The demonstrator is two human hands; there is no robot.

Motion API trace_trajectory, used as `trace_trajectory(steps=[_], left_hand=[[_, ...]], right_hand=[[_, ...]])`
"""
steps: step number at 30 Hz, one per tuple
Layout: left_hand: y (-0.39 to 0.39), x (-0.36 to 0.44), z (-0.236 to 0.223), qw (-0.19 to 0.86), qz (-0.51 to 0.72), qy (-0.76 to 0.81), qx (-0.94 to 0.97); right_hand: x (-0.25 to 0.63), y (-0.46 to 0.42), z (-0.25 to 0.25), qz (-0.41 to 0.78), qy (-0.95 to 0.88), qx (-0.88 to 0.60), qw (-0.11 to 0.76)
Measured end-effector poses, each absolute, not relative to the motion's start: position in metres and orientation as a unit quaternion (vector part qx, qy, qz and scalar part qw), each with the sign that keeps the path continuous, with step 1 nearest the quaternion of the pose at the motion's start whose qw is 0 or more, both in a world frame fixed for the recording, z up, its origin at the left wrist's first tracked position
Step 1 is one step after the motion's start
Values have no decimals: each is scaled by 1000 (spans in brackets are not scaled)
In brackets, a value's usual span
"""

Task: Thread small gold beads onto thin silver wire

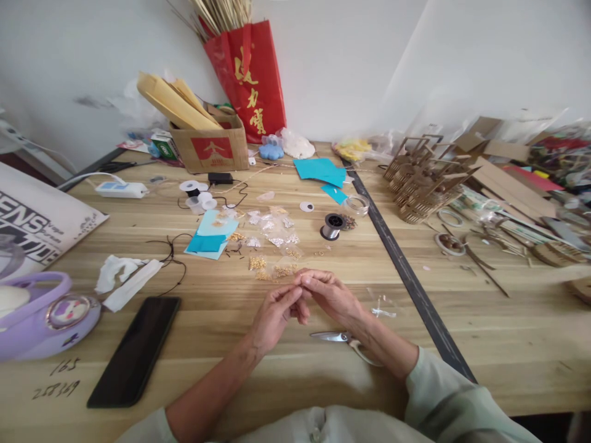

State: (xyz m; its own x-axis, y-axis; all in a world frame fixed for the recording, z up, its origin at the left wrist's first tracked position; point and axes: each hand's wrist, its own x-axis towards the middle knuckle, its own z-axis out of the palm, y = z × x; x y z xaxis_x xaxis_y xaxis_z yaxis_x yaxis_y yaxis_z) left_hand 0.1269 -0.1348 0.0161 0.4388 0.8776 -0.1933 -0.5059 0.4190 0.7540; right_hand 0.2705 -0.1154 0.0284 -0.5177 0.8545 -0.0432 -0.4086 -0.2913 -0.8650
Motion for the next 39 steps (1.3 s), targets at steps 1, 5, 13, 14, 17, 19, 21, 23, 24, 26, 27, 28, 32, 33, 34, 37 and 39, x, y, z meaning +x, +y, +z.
trace_trajectory(steps=[1, 5, 13, 14, 17, 19, 21, 23, 24, 26, 27, 28, 32, 33, 34, 37, 39], left_hand=[[-135, 127, 16, 786, 439, 299, 316], [-135, 127, 18, 779, 436, 310, 328], [-136, 128, 18, 764, 435, 325, 348], [-135, 128, 18, 763, 435, 325, 351], [-135, 128, 18, 761, 435, 325, 353], [-134, 128, 18, 762, 435, 325, 353], [-134, 129, 19, 762, 436, 325, 353], [-135, 129, 18, 762, 436, 323, 353], [-135, 129, 18, 763, 435, 321, 353], [-135, 129, 17, 764, 434, 318, 355], [-135, 128, 17, 765, 434, 316, 357], [-135, 128, 17, 765, 434, 314, 358], [-134, 128, 17, 765, 433, 313, 359], [-134, 127, 17, 766, 432, 313, 359], [-134, 127, 17, 766, 431, 313, 359], [-135, 127, 17, 768, 429, 312, 359], [-135, 127, 16, 768, 429, 312, 359]], right_hand=[[270, -116, 29, 760, -425, -261, 416], [269, -116, 31, 772, -402, -251, 424], [269, -116, 29, 782, -367, -261, 430], [269, -116, 29, 783, -366, -261, 430], [270, -115, 29, 785, -364, -259, 429], [271, -115, 29, 781, -365, -266, 431], [272, -115, 29, 774, -366, -276, 436], [272, -114, 28, 771, -366, -280, 439], [272, -114, 28, 771, -366, -279, 440], [272, -114, 28, 771, -367, -274, 442], [272, -114, 28, 771, -368, -271, 444], [272, -114, 28, 770, -369, -269, 445], [273, -114, 27, 768, -372, -273, 444], [273, -113, 27, 768, -372, -275, 443], [274, -113, 27, 768, -372, -275, 443], [275, -112, 28, 766, -372, -276, 446], [275, -112, 28, 765, -373, -279, 446]])
